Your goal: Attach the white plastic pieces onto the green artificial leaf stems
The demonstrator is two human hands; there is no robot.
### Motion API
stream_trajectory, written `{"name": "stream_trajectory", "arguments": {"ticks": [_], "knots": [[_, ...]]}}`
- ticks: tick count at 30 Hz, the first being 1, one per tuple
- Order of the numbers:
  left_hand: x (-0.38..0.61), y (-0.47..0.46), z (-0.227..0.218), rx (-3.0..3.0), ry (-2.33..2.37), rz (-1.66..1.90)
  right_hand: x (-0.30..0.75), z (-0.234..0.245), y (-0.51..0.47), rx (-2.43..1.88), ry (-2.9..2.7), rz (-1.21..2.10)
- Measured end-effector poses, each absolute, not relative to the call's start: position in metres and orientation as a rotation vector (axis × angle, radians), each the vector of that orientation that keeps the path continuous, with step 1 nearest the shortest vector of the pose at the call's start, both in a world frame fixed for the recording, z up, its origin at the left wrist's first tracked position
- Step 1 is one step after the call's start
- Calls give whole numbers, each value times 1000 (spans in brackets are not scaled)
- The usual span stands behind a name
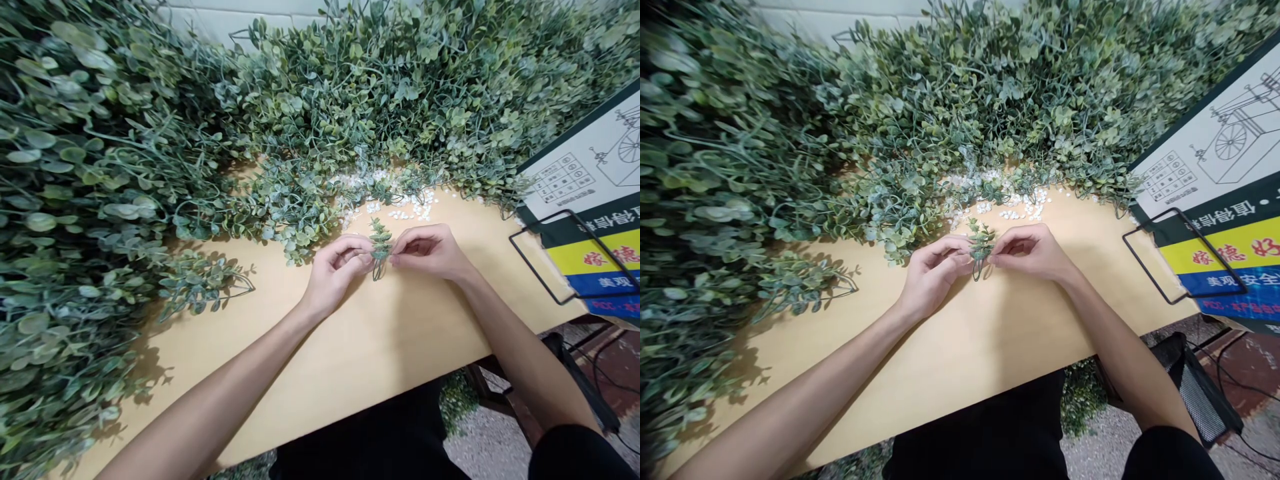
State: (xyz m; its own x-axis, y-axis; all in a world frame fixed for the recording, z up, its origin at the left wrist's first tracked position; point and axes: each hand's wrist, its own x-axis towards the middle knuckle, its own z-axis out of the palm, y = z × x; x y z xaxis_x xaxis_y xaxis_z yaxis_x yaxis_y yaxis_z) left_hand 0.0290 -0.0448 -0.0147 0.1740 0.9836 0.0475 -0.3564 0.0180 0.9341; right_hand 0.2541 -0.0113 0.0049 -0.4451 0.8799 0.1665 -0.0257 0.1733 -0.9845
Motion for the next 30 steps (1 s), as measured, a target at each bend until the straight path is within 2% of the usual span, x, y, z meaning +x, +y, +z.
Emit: {"name": "stream_trajectory", "arguments": {"ticks": [8, 30], "knots": [[31, -44, -12, 1223, 903, 1265, 252, 4, -12, -783, -1571, 1393], [35, -47, -5, 1148, 842, 1284, 251, 6, -13, -891, -1562, 1434]]}}
